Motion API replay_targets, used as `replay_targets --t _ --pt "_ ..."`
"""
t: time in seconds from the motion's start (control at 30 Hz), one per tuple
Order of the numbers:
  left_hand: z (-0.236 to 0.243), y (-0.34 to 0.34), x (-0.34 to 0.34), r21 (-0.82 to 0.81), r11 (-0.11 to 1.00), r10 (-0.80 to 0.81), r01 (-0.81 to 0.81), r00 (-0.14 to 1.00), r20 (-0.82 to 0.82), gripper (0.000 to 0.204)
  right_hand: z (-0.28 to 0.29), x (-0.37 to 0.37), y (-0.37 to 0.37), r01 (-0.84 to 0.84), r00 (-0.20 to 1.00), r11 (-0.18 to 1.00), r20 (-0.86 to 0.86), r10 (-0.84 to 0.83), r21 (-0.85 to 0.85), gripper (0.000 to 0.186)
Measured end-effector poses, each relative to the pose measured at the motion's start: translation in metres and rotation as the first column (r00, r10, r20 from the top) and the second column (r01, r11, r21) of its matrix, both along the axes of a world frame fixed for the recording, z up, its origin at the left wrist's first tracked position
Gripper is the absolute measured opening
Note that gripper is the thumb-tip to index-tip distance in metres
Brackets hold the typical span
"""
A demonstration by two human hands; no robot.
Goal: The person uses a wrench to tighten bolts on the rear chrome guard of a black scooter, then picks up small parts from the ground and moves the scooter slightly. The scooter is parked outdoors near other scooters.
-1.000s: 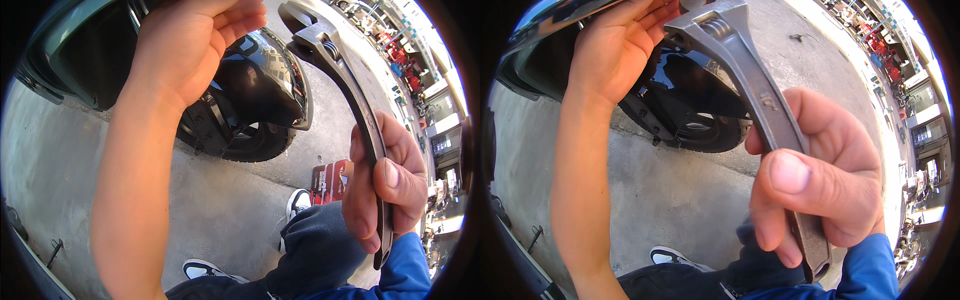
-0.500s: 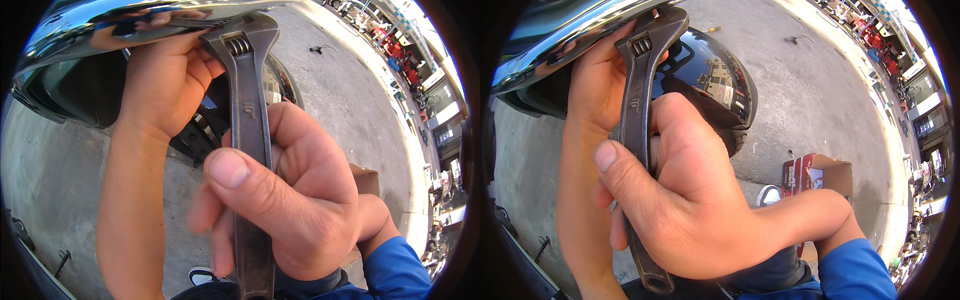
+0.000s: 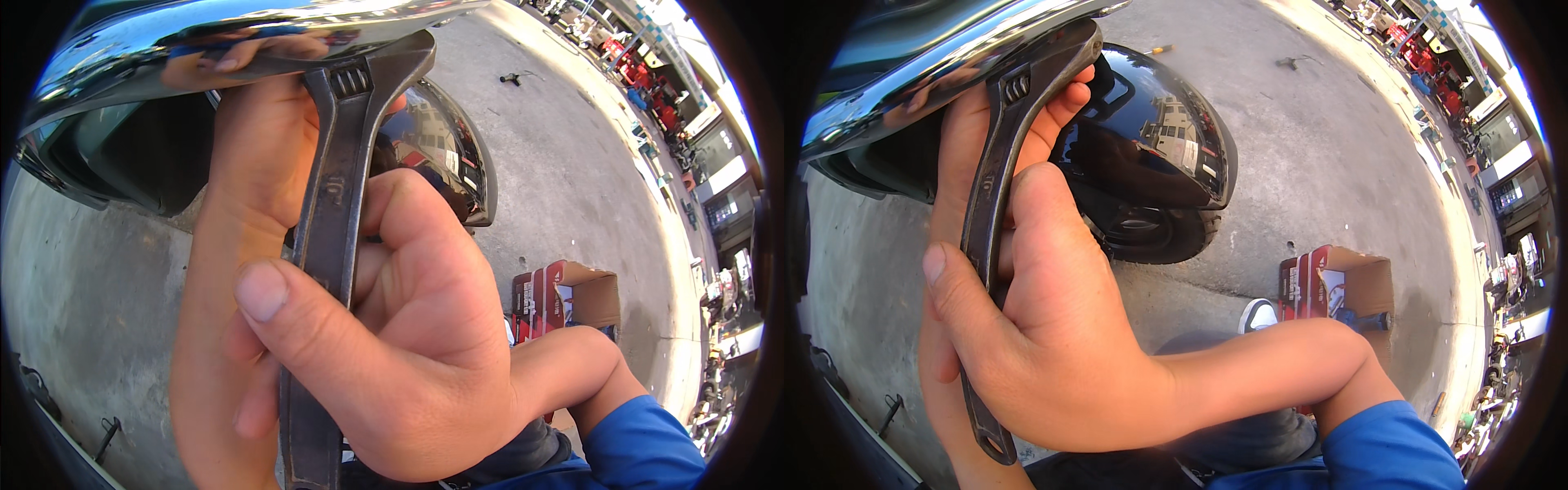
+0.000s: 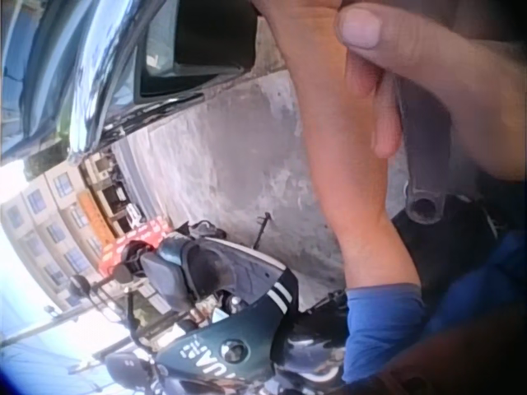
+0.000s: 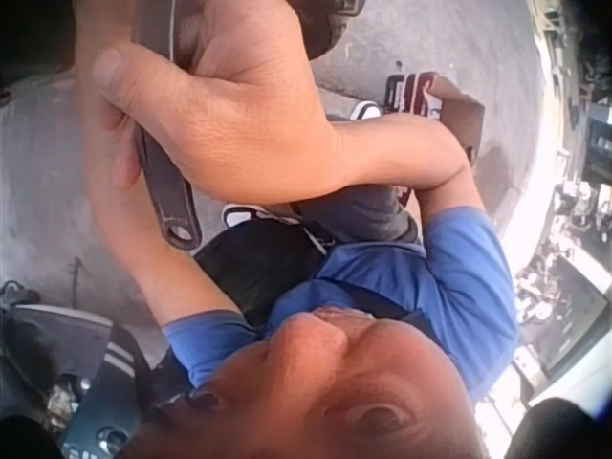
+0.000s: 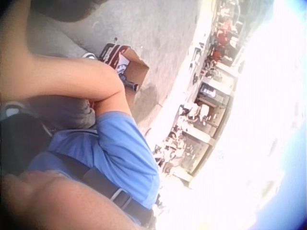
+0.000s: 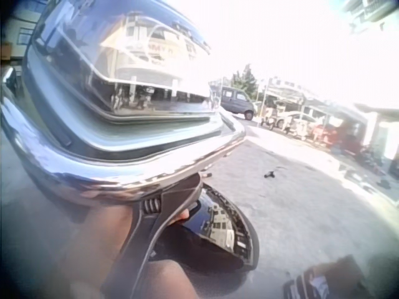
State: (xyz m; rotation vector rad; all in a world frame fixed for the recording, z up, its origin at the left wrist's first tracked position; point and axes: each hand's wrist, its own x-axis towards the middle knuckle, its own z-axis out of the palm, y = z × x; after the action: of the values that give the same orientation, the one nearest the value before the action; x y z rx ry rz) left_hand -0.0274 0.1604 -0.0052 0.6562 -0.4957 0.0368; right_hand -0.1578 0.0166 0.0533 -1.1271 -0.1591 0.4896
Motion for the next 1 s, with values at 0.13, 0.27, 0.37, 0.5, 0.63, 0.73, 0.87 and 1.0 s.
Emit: replay_targets --t 0.13,0.27,0.37,0.5,0.63,0.73,0.87,1.0 --pt "0.000 -0.003 -0.002 0.006 0.999 0.047 -0.046 0.999 -0.027 0.042 -0.005 0.001 0.015 -0.040 0.999 0.998 -0.022 0.041 0.047 0.030" --pt "0.002 -0.009 -0.002 0.017 0.995 0.100 -0.100 0.994 -0.050 0.043 -0.009 0.009 0.034 -0.082 0.996 0.991 -0.034 0.086 0.104 0.029" --pt "0.004 -0.014 -0.003 0.030 0.991 0.136 -0.134 0.988 -0.067 0.044 -0.012 0.024 0.055 -0.091 0.995 0.982 -0.027 0.097 0.164 0.029" --pt "0.007 -0.018 -0.006 0.044 0.985 0.169 -0.166 0.982 -0.087 0.045 -0.013 0.038 0.070 -0.089 0.994 0.972 -0.035 0.099 0.216 0.029" --pt "0.009 -0.021 -0.008 0.052 0.981 0.190 -0.186 0.977 -0.101 0.047 -0.011 0.031 0.056 -0.085 0.991 0.973 -0.079 0.104 0.214 0.030" --pt "0.011 -0.022 -0.008 0.071 0.977 0.209 -0.202 0.971 -0.112 0.048 -0.005 0.024 0.038 -0.067 0.987 0.974 -0.128 0.096 0.215 0.030" --pt "0.013 -0.024 -0.012 0.090 0.972 0.226 -0.216 0.966 -0.123 0.049 0.008 0.022 0.011 -0.049 0.973 0.975 -0.210 0.096 0.218 0.031" --pt "0.012 -0.022 -0.014 0.133 0.958 0.271 -0.254 0.954 -0.131 0.050 0.037 0.032 -0.041 -0.026 0.928 0.969 -0.354 0.115 0.245 0.032"
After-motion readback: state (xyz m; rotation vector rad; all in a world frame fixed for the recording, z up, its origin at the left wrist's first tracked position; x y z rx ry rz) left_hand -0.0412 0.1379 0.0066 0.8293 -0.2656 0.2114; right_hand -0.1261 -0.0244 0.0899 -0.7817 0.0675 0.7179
